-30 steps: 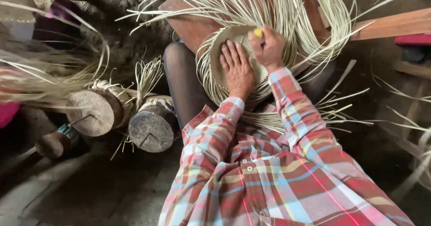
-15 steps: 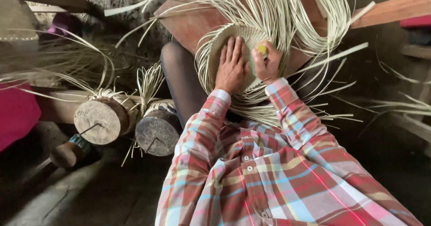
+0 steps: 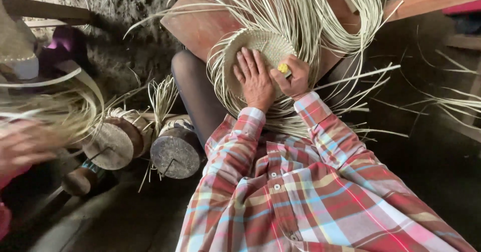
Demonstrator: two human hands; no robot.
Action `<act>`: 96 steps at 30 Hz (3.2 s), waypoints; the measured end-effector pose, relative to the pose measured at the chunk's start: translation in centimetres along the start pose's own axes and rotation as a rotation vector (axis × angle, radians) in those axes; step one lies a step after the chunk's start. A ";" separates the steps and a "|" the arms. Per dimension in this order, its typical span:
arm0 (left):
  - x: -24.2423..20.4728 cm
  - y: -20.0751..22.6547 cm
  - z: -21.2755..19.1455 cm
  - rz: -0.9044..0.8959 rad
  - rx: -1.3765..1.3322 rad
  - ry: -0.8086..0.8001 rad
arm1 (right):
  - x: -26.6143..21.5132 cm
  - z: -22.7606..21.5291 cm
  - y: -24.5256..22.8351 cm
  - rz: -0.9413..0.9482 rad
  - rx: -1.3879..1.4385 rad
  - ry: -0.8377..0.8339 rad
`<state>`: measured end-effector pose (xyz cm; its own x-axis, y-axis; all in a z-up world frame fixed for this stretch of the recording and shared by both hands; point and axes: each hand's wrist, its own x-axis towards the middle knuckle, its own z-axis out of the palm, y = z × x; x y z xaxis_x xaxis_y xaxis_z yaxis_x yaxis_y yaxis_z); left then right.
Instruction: Smoothing the surface of a woven straw hat using a small block tool to finish the material.
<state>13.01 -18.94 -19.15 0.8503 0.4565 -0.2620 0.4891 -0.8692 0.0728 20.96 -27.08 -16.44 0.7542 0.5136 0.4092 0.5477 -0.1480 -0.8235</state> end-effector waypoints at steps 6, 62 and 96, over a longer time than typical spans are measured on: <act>0.3 0.3 0.7 0.054 -0.108 0.087 | 3.8 3.0 4.9 -0.051 -0.039 0.074; 0.4 -0.9 0.7 0.216 -0.119 0.198 | 9.2 5.7 7.5 0.052 -0.008 0.119; 0.5 -0.5 1.8 0.281 -0.150 0.224 | 11.5 5.0 6.0 -0.006 -0.177 -0.009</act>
<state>12.87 -18.60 -21.07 0.9684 0.2496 0.0039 0.2403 -0.9364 0.2557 31.12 -17.86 -18.61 0.7477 0.5226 0.4096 0.6079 -0.2907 -0.7388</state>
